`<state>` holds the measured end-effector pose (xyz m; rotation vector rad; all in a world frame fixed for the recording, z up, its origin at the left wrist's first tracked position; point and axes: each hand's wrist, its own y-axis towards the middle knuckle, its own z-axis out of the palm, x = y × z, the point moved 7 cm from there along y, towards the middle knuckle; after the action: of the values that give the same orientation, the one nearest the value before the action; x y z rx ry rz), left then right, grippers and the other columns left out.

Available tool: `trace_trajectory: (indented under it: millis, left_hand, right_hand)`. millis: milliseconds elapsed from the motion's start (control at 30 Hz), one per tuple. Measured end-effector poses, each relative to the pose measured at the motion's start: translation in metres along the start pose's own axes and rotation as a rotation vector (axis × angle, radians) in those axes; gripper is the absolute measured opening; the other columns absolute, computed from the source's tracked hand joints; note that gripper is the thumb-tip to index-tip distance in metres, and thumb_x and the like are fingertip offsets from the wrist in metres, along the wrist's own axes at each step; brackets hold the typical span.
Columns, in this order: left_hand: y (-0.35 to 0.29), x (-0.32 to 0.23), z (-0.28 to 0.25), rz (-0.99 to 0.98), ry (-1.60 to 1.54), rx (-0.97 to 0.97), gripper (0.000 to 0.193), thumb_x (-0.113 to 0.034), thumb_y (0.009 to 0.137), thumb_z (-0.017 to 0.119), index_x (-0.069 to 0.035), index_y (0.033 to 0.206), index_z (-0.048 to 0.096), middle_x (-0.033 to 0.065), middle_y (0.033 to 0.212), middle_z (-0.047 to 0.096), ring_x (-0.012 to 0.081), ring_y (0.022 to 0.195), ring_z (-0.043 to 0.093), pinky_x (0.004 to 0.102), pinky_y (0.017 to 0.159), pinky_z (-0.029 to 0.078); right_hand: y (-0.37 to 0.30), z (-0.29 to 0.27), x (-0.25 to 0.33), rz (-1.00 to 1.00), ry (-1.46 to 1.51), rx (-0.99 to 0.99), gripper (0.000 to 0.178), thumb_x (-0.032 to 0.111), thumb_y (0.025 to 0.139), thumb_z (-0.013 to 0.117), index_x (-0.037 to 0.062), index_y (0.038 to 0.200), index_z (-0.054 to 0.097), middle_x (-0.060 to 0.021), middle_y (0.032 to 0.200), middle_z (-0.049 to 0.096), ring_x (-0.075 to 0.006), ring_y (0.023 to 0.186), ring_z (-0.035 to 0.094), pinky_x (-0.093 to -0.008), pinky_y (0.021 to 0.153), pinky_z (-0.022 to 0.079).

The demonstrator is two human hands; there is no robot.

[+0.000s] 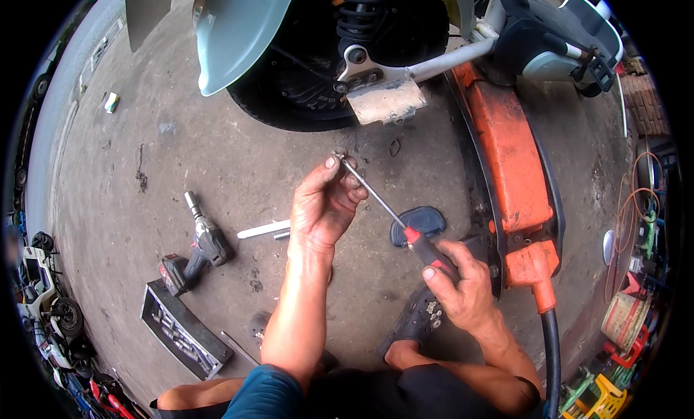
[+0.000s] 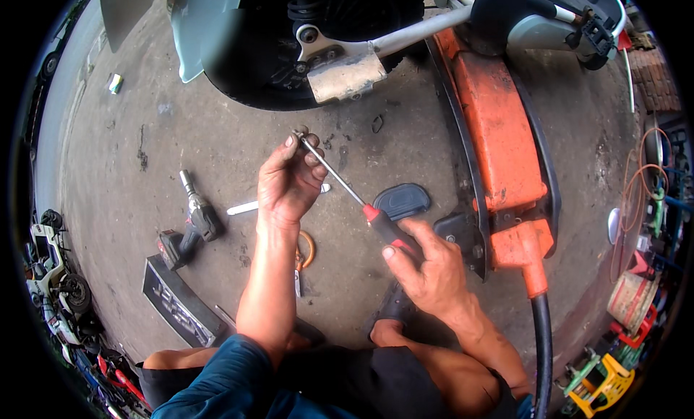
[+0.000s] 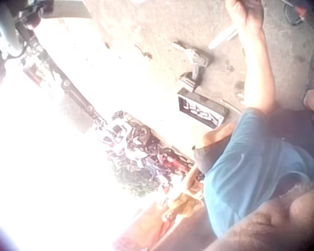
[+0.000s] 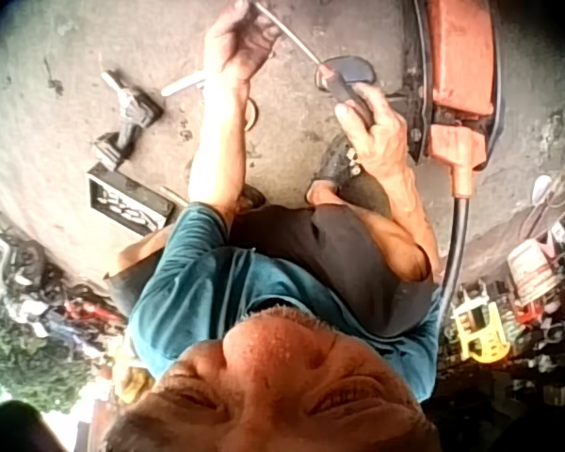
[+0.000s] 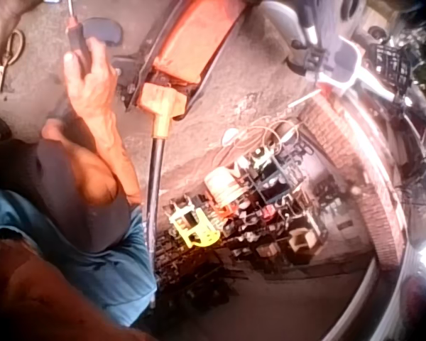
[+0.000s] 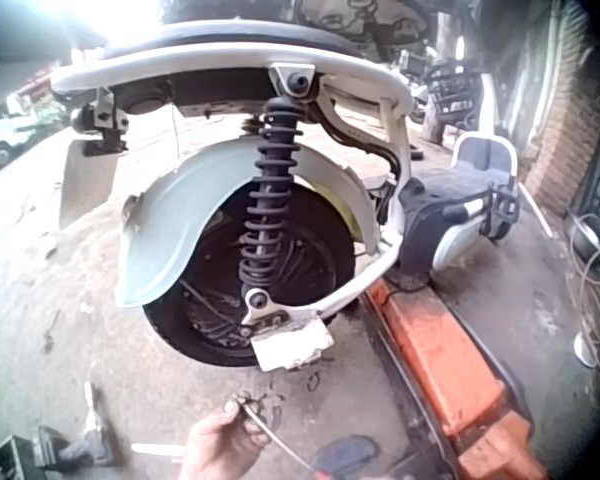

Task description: The person repairs the rear wheel area of a light blue scooter. They use a screwdriver to tighten bolts on a metal bracket and a plastic cover, then switch to a power drill to secure the components. Finally, they use an air hose to inflate the rear tire.

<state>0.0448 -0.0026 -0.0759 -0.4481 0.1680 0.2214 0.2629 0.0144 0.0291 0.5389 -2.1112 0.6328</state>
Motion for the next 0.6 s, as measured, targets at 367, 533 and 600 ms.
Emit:
trace_trajectory:
  millis: [367,533,600]
  left_hand:
    - [-0.003,-0.006,0.03,-0.017,0.132,0.028,0.022,-0.017,0.089,0.065,-0.002,0.105,0.062,0.0108,0.092,0.064,0.0177,0.074,0.059,0.0336,0.063,0.05]
    - [-0.001,-0.01,0.049,0.042,0.197,0.017,0.022,-0.019,0.09,0.064,-0.001,0.104,0.062,0.0109,0.09,0.065,0.0178,0.072,0.059,0.0336,0.063,0.05]
    - [-0.001,-0.01,0.05,0.045,0.192,0.022,0.023,-0.019,0.091,0.064,-0.001,0.104,0.063,0.0111,0.09,0.065,0.0182,0.071,0.059,0.0338,0.062,0.051]
  right_hand:
    - [-0.004,0.01,-0.015,0.132,0.3,0.05,0.042,0.031,0.089,0.064,-0.0023,0.113,0.056,-0.0043,0.074,0.059,-0.01,0.062,0.052,-0.0265,0.056,0.042]
    - [-0.004,0.012,-0.017,0.141,0.404,0.019,0.04,0.03,0.089,0.064,-0.0014,0.113,0.056,-0.0049,0.074,0.057,-0.0119,0.065,0.052,-0.0286,0.06,0.043]
    - [-0.003,0.013,-0.018,0.137,0.442,0.013,0.04,0.03,0.089,0.064,-0.0015,0.113,0.055,-0.0034,0.073,0.056,-0.0099,0.064,0.05,-0.0272,0.058,0.042]
